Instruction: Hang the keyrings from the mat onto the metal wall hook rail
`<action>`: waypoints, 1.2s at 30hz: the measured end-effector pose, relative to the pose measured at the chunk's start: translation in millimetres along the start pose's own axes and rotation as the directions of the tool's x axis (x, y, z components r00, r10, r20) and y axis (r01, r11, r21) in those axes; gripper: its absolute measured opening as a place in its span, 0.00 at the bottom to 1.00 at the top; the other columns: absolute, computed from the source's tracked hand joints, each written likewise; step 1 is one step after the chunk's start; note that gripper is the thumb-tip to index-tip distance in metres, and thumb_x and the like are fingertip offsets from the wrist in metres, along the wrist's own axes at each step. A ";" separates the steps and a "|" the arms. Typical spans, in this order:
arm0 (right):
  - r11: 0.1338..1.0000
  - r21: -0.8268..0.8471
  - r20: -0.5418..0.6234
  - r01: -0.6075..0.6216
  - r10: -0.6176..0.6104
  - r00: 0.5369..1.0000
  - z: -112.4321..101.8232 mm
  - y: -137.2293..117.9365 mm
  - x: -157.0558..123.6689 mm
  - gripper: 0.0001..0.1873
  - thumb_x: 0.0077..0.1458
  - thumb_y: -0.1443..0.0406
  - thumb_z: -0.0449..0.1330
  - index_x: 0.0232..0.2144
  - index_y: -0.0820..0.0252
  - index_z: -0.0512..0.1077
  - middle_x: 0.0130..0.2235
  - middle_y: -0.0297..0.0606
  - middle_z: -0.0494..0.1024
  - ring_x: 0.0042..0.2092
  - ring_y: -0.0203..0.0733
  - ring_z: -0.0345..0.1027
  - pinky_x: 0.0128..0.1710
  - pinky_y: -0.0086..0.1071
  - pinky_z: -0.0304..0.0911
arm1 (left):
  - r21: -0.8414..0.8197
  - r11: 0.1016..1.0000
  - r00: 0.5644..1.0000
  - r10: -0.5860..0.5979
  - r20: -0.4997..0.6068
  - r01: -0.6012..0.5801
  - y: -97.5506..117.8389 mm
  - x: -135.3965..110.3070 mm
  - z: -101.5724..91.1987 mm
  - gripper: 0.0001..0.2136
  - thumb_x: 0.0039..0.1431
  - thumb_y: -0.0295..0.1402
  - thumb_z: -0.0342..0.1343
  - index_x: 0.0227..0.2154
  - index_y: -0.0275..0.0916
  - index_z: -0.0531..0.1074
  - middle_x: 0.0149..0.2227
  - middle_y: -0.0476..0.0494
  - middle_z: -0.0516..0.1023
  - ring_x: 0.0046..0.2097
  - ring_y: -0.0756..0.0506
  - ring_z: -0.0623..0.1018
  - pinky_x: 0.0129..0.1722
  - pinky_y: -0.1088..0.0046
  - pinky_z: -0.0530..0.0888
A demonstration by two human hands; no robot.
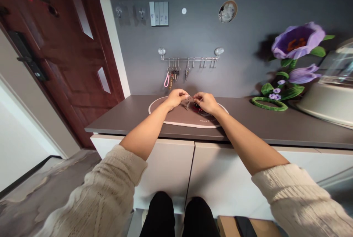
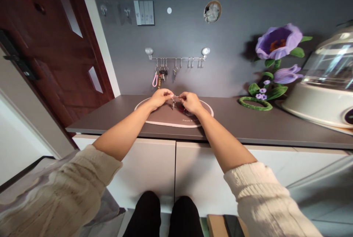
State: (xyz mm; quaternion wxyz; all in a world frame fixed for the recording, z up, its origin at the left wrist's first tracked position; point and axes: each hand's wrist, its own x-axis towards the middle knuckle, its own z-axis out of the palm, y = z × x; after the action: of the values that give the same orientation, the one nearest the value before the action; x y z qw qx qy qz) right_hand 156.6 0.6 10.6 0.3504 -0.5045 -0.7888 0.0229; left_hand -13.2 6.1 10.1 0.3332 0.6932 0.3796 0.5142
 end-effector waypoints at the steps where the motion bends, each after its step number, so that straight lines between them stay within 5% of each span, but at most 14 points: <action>1: 1.000 0.023 -0.005 -0.002 0.002 1.000 -0.4 -1.0 -0.2 0.10 0.49 0.66 0.56 0.36 0.60 0.73 0.35 0.37 0.76 0.34 0.36 0.68 0.38 0.29 0.60 | -0.029 1.000 1.000 -0.007 0.003 0.007 0.3 0.1 0.0 0.05 0.45 0.29 0.57 0.25 0.33 0.70 0.25 0.49 0.72 0.27 0.54 0.67 0.33 0.75 0.64; 18: 0.859 0.498 -0.075 0.120 -0.095 0.993 2.7 -4.3 0.0 0.17 0.44 0.57 0.59 0.35 0.61 0.71 0.34 0.38 0.76 0.33 0.36 0.67 0.37 0.32 0.62 | -0.412 0.899 0.988 -0.148 0.041 0.151 3.1 1.5 2.5 0.07 0.43 0.30 0.60 0.27 0.33 0.69 0.27 0.48 0.72 0.28 0.54 0.70 0.30 0.77 0.64; 36: 0.816 0.573 -0.084 0.076 -0.034 0.996 0.7 -7.1 -0.6 0.14 0.45 0.56 0.57 0.28 0.62 0.70 0.28 0.35 0.73 0.30 0.34 0.65 0.35 0.29 0.61 | -0.474 0.855 0.977 -0.171 0.127 0.211 -2.1 1.7 4.2 0.12 0.40 0.33 0.62 0.29 0.35 0.70 0.27 0.50 0.71 0.28 0.55 0.70 0.30 0.79 0.63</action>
State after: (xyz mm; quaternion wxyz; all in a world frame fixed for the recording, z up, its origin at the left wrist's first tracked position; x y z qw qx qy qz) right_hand 150.8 -3.1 12.5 0.5143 -0.3527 -0.7465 0.2321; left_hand -9.3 8.4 8.0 0.5606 0.5665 0.2917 0.5289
